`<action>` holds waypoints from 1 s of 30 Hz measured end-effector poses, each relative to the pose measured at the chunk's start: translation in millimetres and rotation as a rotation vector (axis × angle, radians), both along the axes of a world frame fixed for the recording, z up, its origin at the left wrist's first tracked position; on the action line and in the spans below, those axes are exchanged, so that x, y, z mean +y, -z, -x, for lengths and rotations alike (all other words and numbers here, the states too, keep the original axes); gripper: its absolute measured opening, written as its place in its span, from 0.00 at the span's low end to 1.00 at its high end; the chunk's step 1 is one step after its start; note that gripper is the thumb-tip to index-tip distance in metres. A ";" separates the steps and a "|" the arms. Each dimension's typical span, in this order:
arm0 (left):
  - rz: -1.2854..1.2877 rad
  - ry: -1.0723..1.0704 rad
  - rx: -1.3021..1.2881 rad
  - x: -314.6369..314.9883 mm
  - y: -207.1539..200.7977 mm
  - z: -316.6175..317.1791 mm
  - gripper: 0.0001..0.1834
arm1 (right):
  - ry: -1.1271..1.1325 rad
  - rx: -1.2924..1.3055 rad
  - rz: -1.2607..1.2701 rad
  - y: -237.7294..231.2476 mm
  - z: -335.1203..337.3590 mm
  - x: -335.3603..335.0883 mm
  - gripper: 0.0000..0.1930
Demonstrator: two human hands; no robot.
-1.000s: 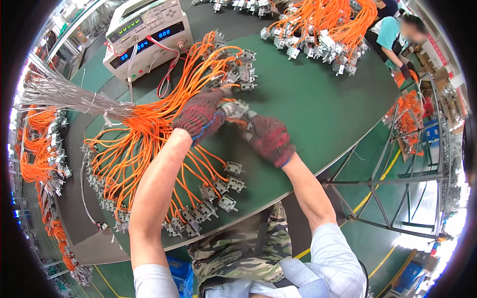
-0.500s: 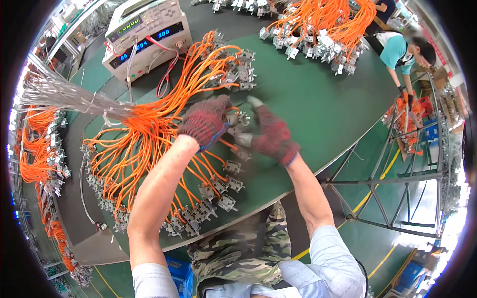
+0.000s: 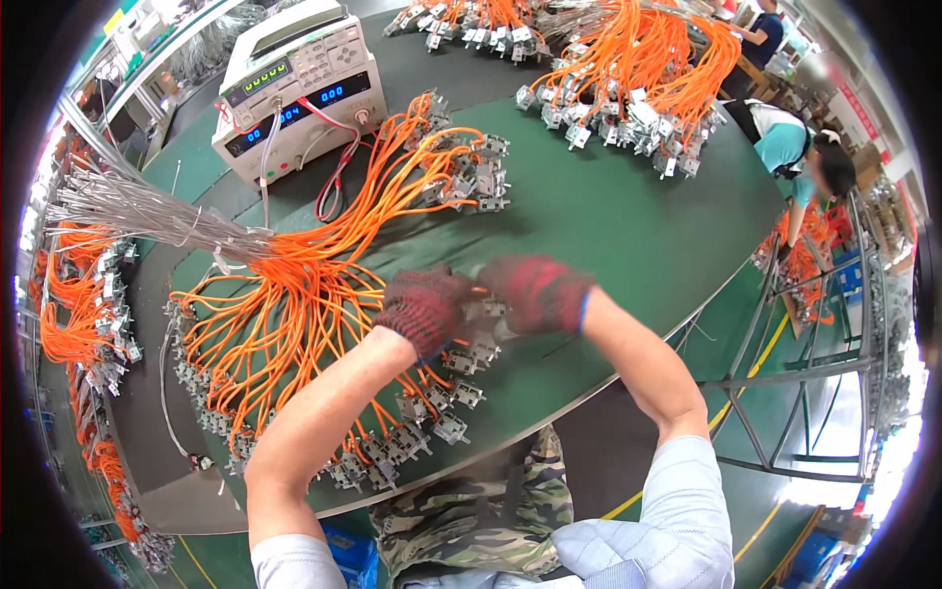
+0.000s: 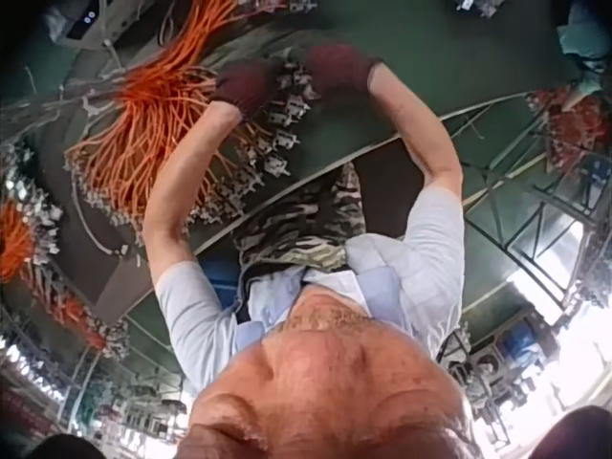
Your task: The recorder is assembling and organizing orange electrical wiring harnesses by attaching metal connectors and grouping bundles.
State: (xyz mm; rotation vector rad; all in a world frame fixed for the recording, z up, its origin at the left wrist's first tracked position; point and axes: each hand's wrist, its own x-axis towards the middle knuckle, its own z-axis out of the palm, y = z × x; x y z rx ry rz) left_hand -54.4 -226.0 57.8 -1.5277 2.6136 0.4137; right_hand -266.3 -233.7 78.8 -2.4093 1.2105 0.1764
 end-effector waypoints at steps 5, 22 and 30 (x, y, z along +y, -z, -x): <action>0.187 0.089 -0.068 2.8 -24.4 9.8 0.28 | 0.557 -0.572 0.121 17.2 40.1 -68.1 0.52; -0.081 0.039 0.015 1.4 0.8 10.3 0.15 | 0.423 -0.640 0.203 -10.8 35.7 -37.4 0.28; 0.018 0.184 -0.008 36.0 -7.3 7.4 0.17 | 0.373 -0.428 0.174 35.8 48.9 21.1 0.33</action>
